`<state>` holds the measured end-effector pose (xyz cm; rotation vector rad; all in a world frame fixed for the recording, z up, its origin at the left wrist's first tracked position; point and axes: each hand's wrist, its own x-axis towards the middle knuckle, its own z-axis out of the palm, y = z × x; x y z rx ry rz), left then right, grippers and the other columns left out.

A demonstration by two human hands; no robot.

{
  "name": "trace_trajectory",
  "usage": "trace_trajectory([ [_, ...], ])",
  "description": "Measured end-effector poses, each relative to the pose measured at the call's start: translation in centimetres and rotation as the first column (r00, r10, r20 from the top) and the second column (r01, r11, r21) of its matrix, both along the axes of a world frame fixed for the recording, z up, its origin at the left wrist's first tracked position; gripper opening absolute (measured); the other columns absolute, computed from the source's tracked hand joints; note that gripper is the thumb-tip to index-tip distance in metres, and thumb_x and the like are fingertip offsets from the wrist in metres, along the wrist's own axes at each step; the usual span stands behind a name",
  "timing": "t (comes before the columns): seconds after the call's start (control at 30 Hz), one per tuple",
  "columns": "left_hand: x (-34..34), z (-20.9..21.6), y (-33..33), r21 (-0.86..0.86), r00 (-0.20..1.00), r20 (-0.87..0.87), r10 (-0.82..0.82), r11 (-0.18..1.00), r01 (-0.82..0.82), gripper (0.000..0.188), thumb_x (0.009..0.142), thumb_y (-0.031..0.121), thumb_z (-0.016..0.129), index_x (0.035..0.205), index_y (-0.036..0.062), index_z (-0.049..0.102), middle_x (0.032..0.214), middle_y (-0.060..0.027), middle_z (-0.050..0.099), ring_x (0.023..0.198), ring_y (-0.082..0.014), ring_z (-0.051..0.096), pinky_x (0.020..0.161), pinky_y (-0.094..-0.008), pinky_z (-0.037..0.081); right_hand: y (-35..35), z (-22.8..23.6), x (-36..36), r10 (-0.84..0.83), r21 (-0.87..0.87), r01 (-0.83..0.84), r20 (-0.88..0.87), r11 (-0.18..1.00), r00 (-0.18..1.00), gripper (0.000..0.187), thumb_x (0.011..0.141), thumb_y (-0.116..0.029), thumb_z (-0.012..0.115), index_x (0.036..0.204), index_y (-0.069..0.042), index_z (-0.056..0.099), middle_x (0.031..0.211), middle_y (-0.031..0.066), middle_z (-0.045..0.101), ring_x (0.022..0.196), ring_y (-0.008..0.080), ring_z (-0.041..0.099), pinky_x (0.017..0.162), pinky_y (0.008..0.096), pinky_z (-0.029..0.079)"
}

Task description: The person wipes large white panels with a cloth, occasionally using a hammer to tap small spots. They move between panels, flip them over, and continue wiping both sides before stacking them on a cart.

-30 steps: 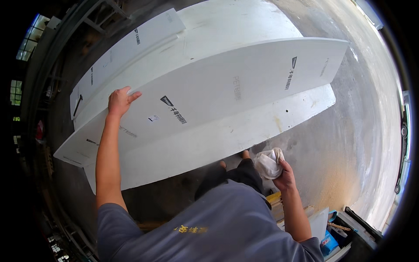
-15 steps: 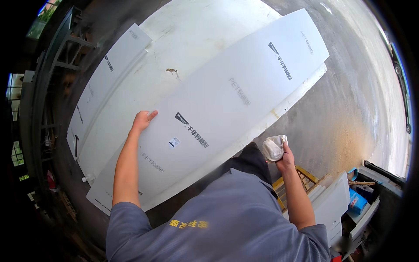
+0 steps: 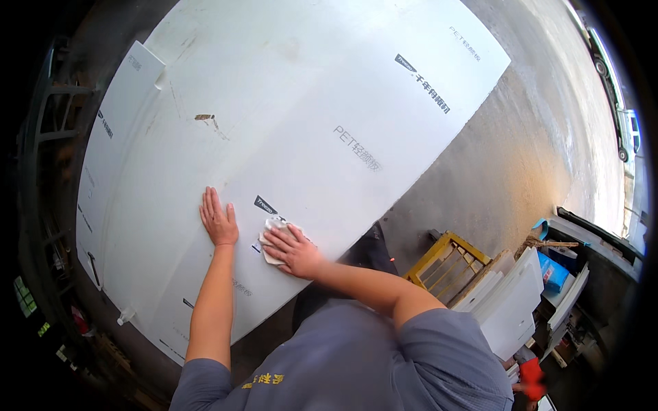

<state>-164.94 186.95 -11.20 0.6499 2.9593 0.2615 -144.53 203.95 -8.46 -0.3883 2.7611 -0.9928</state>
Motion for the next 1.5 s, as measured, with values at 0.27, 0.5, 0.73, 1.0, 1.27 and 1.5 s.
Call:
trace_trajectory([
  [0.27,0.1,0.6,0.5,0.062,0.998,-0.041,-0.046,0.997,0.048,0.064,0.096,0.028,0.048,0.153,0.0055,0.032,0.160,-0.0114,0.032,0.148,-0.0297,0.027,0.122,-0.0491,0.015,37.7,-3.2,1.9,-0.836,0.535,0.791,-0.255,0.297,0.486,0.066,0.101,-0.047,0.039,0.156,-0.012,0.027,0.164,0.0184,0.017,0.151,0.0400,0.011,0.121,0.0562,0.006],
  [0.5,0.1,-0.3,0.4,-0.001,0.998,-0.026,-0.054,0.999,0.054,0.067,0.098,0.026,0.045,0.156,0.0028,0.021,0.163,-0.0152,0.023,0.151,-0.0323,0.020,0.122,-0.0507,0.011,5.3,0.5,7.2,0.063,-0.026,-0.060,0.116,0.998,0.991,0.073,0.097,-0.053,0.046,0.154,-0.010,0.032,0.165,0.0085,0.020,0.153,0.0259,0.013,0.124,0.0463,0.008],
  [0.73,1.5,0.4,12.2,0.002,0.996,0.020,-0.090,0.996,0.090,0.076,0.098,0.028,0.047,0.157,-0.0007,0.010,0.165,-0.0192,0.010,0.153,-0.0344,0.008,0.123,-0.0507,0.004,35.4,0.8,2.9,-0.480,0.405,0.425,0.039,0.809,0.877,0.071,0.094,-0.046,0.056,0.149,-0.004,0.038,0.163,0.0151,0.021,0.152,0.0337,0.015,0.122,0.0497,0.014],
  [1.0,-3.2,0.2,43.5,-0.017,0.960,-0.008,-0.279,0.960,0.279,0.079,0.099,0.033,0.048,0.156,-0.0047,0.010,0.164,-0.0200,0.012,0.153,-0.0322,0.010,0.123,-0.0485,0.005,52.8,-1.0,-0.8,-0.825,0.476,0.764,-0.127,0.436,0.550,0.075,0.095,-0.047,0.051,0.153,-0.004,0.031,0.162,0.0206,0.020,0.152,0.0377,0.012,0.122,0.0541,0.008],
  [1.27,-5.4,-0.2,55.1,0.032,0.957,0.016,-0.290,0.957,0.289,0.076,0.096,0.030,0.050,0.156,-0.0018,0.016,0.163,-0.0175,0.021,0.150,-0.0321,0.020,0.123,-0.0467,0.012,59.5,-0.6,0.5,-0.675,0.326,0.635,0.012,0.700,0.738,0.076,0.090,-0.048,0.060,0.148,-0.003,0.038,0.162,0.0140,0.024,0.151,0.0328,0.019,0.122,0.0489,0.017],
  [1.5,-5.7,0.3,55.9,0.029,0.954,0.035,-0.297,0.955,0.296,0.075,0.092,0.025,0.049,0.155,-0.0030,0.019,0.162,-0.0185,0.023,0.149,-0.0341,0.023,0.123,-0.0475,0.014,77.4,-3.1,-1.3,-0.941,0.400,0.905,-0.226,0.144,0.250,0.085,0.095,-0.050,0.050,0.153,0.006,0.023,0.162,0.0265,0.015,0.152,0.0401,0.008,0.123,0.0490,0.007],
])
